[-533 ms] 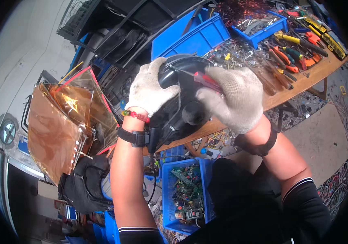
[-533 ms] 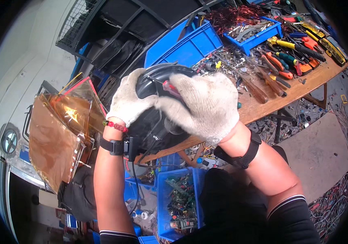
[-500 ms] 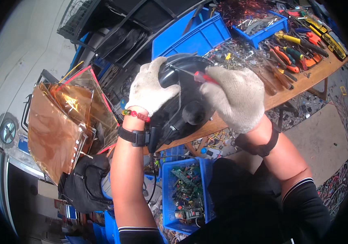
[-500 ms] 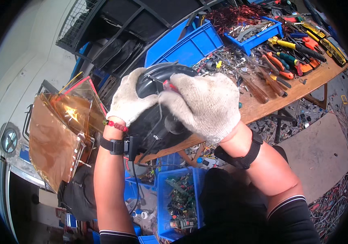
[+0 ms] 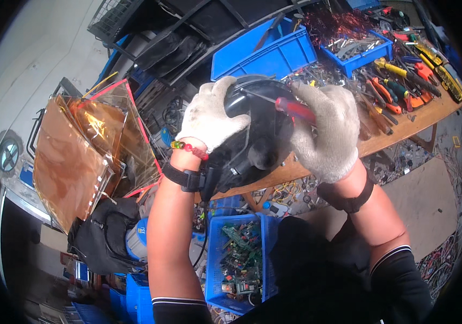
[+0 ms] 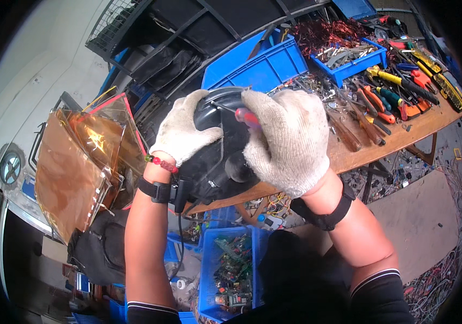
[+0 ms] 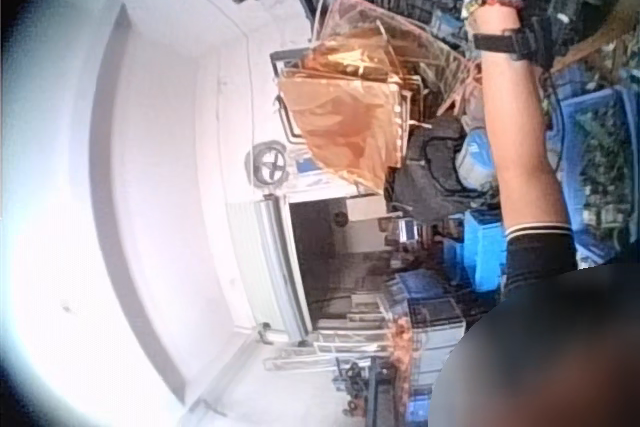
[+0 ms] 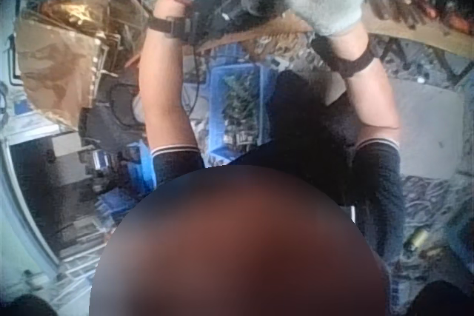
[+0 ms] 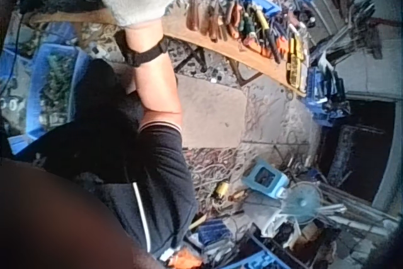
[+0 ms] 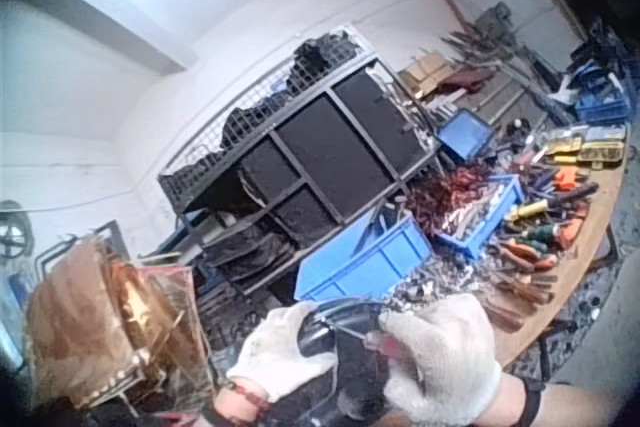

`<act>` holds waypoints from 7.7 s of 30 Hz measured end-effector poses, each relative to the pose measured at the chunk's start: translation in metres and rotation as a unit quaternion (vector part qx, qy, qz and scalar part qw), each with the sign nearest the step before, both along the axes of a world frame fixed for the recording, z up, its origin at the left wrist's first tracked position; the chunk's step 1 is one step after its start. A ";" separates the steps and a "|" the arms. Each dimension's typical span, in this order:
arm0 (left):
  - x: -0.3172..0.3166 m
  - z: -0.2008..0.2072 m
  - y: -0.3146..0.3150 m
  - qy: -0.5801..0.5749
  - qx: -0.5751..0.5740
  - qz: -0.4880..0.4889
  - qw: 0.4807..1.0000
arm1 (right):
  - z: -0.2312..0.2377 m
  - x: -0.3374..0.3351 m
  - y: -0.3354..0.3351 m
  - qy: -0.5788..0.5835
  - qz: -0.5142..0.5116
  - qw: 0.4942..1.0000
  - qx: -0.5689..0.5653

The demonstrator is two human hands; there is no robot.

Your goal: Disassembling and inspecting a hub motor or similar electronic component using a screwdriver at a low workbench.

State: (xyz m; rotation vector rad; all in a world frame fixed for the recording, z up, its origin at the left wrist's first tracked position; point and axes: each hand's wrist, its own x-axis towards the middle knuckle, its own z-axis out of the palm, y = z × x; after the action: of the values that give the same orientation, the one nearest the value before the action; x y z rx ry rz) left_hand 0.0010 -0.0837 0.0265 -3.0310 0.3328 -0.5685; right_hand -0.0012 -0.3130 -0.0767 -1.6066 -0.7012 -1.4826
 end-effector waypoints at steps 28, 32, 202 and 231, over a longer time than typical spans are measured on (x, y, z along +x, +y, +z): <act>-0.004 0.000 0.006 0.005 -0.015 0.010 1.000 | 0.008 -0.001 0.003 -0.006 0.047 0.999 -0.026; -0.008 0.001 0.006 0.001 -0.021 0.014 1.000 | 0.013 -0.011 -0.002 0.127 0.030 0.991 -0.044; 0.100 0.009 -0.108 0.275 0.310 -0.058 0.908 | -0.107 0.038 -0.125 0.500 -0.124 0.853 -0.084; 0.107 0.006 -0.106 0.252 0.282 0.007 0.926 | -0.114 0.034 -0.039 0.192 0.048 0.975 0.099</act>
State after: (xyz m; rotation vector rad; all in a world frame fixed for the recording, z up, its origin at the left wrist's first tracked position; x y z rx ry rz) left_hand 0.1082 -0.1901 0.0322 -2.5511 0.4017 0.2878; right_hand 0.0326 -0.3522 -0.1909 -1.6165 -0.3910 -1.0894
